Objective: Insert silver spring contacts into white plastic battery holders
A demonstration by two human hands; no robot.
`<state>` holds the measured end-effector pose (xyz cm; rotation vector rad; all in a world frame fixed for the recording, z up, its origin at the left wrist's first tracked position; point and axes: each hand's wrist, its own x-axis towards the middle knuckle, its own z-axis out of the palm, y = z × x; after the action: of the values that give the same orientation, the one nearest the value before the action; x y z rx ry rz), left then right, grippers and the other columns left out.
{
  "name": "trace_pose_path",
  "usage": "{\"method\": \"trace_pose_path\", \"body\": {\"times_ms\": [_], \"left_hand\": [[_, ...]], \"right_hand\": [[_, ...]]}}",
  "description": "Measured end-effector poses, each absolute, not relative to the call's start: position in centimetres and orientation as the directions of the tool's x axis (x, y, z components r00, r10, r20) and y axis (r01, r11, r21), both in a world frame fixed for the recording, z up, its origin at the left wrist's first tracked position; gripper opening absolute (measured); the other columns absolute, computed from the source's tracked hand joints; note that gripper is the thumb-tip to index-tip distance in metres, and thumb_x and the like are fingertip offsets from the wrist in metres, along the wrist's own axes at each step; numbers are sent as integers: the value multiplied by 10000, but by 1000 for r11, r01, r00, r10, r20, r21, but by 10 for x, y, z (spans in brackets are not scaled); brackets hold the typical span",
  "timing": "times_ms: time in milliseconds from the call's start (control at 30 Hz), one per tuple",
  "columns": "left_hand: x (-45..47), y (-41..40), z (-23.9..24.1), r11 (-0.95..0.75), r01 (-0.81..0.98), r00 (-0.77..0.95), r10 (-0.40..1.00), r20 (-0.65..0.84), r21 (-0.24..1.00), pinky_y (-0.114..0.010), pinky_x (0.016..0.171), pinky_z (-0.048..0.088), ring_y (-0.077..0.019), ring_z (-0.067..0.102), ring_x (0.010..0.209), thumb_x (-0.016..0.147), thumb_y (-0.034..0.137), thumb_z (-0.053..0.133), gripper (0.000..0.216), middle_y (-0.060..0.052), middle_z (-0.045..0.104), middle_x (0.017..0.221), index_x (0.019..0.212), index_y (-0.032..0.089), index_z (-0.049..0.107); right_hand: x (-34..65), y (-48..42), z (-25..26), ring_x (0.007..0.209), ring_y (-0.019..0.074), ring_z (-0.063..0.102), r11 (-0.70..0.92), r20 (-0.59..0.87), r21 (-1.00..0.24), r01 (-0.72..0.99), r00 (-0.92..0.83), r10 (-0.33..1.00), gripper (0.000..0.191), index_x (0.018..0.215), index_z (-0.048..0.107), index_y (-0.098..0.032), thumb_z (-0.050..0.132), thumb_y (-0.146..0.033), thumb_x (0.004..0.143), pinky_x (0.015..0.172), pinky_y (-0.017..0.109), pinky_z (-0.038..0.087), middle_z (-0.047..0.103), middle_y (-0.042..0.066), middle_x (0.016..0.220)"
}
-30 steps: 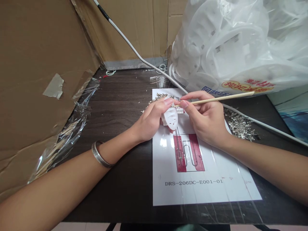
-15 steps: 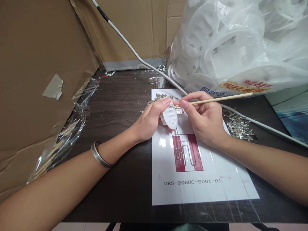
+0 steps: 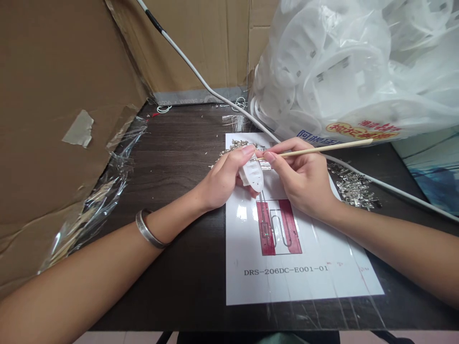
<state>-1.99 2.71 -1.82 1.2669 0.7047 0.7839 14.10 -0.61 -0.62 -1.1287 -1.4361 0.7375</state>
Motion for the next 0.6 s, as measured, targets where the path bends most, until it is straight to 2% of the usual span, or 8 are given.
{"method": "trace_pose_path", "body": {"times_ms": [233, 400, 600], "left_hand": [[-22, 29, -18, 70, -144, 588, 809, 29, 987, -298, 521, 527, -178, 646, 532, 929, 562, 362, 469, -31, 652, 599, 780, 180, 589], [-22, 28, -18, 70, -161, 592, 805, 39, 985, -308, 527, 541, -181, 648, 529, 919, 552, 394, 427, -25, 646, 602, 772, 191, 568], [-23, 29, -18, 65, -158, 611, 790, 46, 985, -308, 527, 528, -184, 648, 542, 930, 556, 377, 477, -41, 655, 614, 746, 180, 606]], "right_hand": [[142, -5, -5, 721, 115, 661, 372, 393, -892, 257, 37, 919, 180, 715, 718, -224, 692, -218, 892, 620, 232, 556, 708, -3, 814], [140, -5, -3, 827, 138, 690, 363, 384, -889, 279, 20, 923, 281, 624, 719, -220, 678, -212, 901, 679, 256, 589, 754, 28, 1038], [142, -4, -3, 1002, 195, 701, 357, 373, -887, 292, 2, 928, 387, 510, 667, -223, 681, -219, 896, 848, 331, 604, 761, 32, 1069]]}}
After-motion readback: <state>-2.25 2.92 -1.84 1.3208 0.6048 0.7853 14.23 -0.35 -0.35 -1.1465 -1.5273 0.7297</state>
